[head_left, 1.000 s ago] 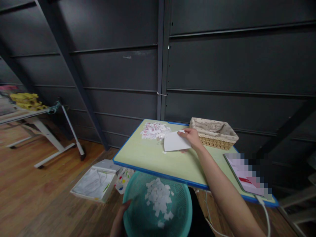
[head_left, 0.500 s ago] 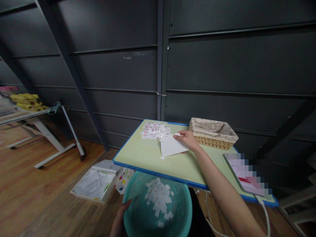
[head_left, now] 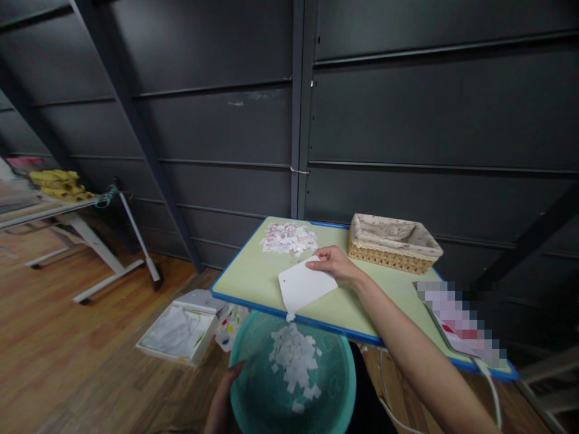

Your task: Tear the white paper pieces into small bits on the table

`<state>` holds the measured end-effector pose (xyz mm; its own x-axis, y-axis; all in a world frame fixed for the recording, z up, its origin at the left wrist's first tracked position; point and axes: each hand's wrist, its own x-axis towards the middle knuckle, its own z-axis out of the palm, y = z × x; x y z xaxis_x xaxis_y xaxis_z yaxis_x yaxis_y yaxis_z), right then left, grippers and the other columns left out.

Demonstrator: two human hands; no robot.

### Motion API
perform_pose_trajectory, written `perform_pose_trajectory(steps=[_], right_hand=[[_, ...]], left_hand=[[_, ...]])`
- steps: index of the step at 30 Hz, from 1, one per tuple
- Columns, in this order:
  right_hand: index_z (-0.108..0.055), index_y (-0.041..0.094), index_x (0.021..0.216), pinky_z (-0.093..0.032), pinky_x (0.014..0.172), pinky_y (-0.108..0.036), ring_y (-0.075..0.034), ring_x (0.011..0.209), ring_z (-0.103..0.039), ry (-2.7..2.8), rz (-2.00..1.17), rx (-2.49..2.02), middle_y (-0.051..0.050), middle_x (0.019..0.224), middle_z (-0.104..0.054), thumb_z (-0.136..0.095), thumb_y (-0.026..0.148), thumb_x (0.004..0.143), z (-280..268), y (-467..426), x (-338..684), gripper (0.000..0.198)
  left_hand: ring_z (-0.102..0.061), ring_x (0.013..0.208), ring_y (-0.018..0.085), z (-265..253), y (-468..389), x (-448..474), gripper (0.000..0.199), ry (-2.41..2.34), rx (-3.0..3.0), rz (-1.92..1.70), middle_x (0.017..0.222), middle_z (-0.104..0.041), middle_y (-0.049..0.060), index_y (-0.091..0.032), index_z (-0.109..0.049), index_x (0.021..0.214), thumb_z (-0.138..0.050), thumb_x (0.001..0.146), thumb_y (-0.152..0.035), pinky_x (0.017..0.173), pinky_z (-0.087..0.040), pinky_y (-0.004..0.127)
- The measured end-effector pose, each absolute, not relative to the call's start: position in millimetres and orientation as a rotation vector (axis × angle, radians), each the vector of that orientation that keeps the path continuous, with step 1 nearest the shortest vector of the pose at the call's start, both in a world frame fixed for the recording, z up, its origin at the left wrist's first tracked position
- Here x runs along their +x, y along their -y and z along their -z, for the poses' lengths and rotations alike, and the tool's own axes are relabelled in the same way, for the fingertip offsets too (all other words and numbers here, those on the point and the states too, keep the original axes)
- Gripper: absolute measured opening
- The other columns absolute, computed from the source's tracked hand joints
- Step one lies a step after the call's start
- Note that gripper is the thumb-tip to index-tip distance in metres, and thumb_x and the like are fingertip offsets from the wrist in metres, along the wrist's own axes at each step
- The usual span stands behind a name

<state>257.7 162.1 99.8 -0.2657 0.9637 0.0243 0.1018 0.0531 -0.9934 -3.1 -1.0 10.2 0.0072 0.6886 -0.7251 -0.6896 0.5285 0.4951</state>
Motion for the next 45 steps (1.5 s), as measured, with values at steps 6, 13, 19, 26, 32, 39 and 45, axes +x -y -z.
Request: perform_pose_trajectory(steps=[6,13,19,26,32,39,45], right_hand=[[-0.065,0.013,0.069,-0.036,0.042,-0.022,-0.013,0.047,-0.054,1.357,-1.313,-1.125,-0.003,0.058,-0.063,-0.08,0.043,0.051,-100.2,-166.4,266.4,0.038],[-0.069,0.014,0.082,-0.042,0.057,-0.029,-0.021,0.068,-0.06,1.226,-0.474,-1.26,-0.01,0.079,-0.071,-0.065,0.055,0.067,-93.4,-187.4,284.9,0.043],[-0.072,0.016,0.089,-0.039,0.061,-0.027,-0.021,0.068,-0.06,1.463,-0.14,-1.402,-0.008,0.077,-0.071,-0.049,0.051,0.083,-86.0,-187.8,280.0,0.041],[-0.072,0.019,0.093,-0.042,0.068,-0.028,-0.022,0.077,-0.065,1.608,-0.159,-1.326,-0.008,0.09,-0.074,-0.05,0.045,0.086,-77.6,-189.7,263.6,0.035],[-0.072,0.019,0.093,-0.04,0.065,-0.029,-0.023,0.074,-0.063,1.511,-0.032,-1.474,-0.009,0.086,-0.073,-0.047,0.044,0.087,-77.3,-192.2,273.8,0.036],[-0.072,0.02,0.094,-0.042,0.069,-0.028,-0.023,0.077,-0.064,1.517,-0.039,-1.419,-0.008,0.088,-0.074,-0.048,0.045,0.087,-75.0,-195.9,273.3,0.036],[-0.073,0.018,0.096,-0.045,0.074,-0.029,-0.023,0.08,-0.066,1.539,-0.045,-1.322,-0.009,0.094,-0.074,-0.05,0.044,0.087,-73.8,-200.5,265.8,0.035]], left_hand=[[-0.067,0.103,0.033,-13.7,3.5,0.7,0.077,-1.104,0.023,-1.102,0.097,-0.078,0.013,-0.006,-0.036,0.141,-0.069,0.074,-0.025,0.099,-0.047,0.048],[-0.068,0.1,0.034,-8.1,1.2,-1.7,0.075,-1.129,-0.031,-1.102,0.098,-0.077,0.013,-0.007,-0.034,0.143,-0.065,0.076,-0.019,0.099,-0.047,0.048],[-0.065,0.103,0.035,-19.5,8.0,1.8,0.079,-1.121,0.057,-1.191,0.092,-0.078,0.014,-0.004,-0.033,0.142,-0.067,0.075,-0.028,0.096,-0.049,0.046],[-0.066,0.1,0.036,-13.5,6.0,-1.2,0.075,-1.189,0.104,-1.058,0.088,-0.079,0.01,-0.009,-0.035,0.142,-0.065,0.073,-0.012,0.097,-0.047,0.052],[-0.064,0.106,0.036,-2.1,7.4,0.5,0.088,-1.195,0.192,-1.153,0.09,-0.079,0.01,-0.011,-0.032,0.144,-0.073,0.067,-0.015,0.104,-0.04,0.051],[-0.06,0.112,0.038,-6.7,7.6,8.0,0.083,-1.237,0.215,-1.231,0.102,-0.076,0.012,-0.014,-0.041,0.141,-0.073,0.064,-0.013,0.106,-0.039,0.051],[-0.065,0.105,0.037,-8.1,6.6,7.9,0.083,-1.274,0.245,-1.139,0.091,-0.079,0.011,-0.01,-0.034,0.143,-0.069,0.069,-0.016,0.101,-0.043,0.052]])
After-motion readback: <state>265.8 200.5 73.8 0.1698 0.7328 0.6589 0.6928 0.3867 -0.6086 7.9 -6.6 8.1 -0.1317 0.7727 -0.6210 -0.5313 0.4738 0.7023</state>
